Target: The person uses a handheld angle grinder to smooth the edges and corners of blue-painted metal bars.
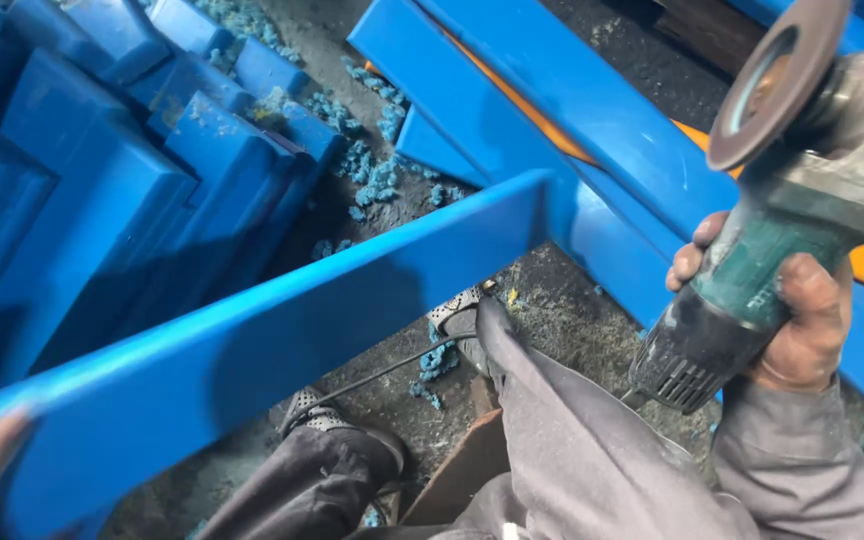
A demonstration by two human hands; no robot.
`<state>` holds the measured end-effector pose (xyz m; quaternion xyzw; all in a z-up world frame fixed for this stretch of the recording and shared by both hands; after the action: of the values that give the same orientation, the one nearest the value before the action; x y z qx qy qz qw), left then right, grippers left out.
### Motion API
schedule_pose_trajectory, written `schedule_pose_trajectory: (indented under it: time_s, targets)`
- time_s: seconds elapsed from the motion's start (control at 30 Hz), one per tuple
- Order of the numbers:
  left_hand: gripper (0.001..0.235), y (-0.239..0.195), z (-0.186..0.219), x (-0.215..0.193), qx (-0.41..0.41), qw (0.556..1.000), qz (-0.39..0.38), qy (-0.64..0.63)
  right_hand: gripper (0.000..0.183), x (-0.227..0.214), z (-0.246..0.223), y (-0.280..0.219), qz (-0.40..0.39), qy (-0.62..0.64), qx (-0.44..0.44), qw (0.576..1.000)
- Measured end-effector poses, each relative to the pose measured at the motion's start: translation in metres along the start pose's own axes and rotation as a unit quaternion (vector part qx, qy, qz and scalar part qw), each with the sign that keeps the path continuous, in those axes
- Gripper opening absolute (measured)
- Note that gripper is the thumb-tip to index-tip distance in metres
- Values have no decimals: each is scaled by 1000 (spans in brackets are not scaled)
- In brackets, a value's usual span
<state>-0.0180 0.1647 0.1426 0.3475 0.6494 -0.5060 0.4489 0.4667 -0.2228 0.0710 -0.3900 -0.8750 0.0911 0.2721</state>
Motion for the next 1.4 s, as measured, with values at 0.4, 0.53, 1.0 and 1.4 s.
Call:
schedule_pose_trajectory:
  time_s: [0.4, 0.53, 1.0, 1.4]
  targets:
    - [77, 363, 262, 65, 215, 904, 342, -138, 63, -243, 47, 105, -254, 185, 220, 924]
    - [70, 294, 228, 89, 186, 882, 328, -281, 68, -207, 47, 96, -265, 221, 296, 891]
    - [50, -102, 3, 132, -434, 841, 191, -260, 59, -53, 104, 168, -187, -153, 226, 944]
    - [58, -87, -94, 146, -324, 837, 428, -107, 74, -171, 211, 316, -133, -135, 296, 936]
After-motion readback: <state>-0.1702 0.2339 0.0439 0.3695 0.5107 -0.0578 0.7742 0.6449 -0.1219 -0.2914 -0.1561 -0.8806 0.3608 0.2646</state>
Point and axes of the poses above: each hand's wrist, its own y-axis towards the middle knuckle, its own x-axis out of the palm, z = x × y, the point moved 4 cm from there along y, towards the middle knuckle, and after that the axes turned 8 degrees about x, right-handed, at the moved point
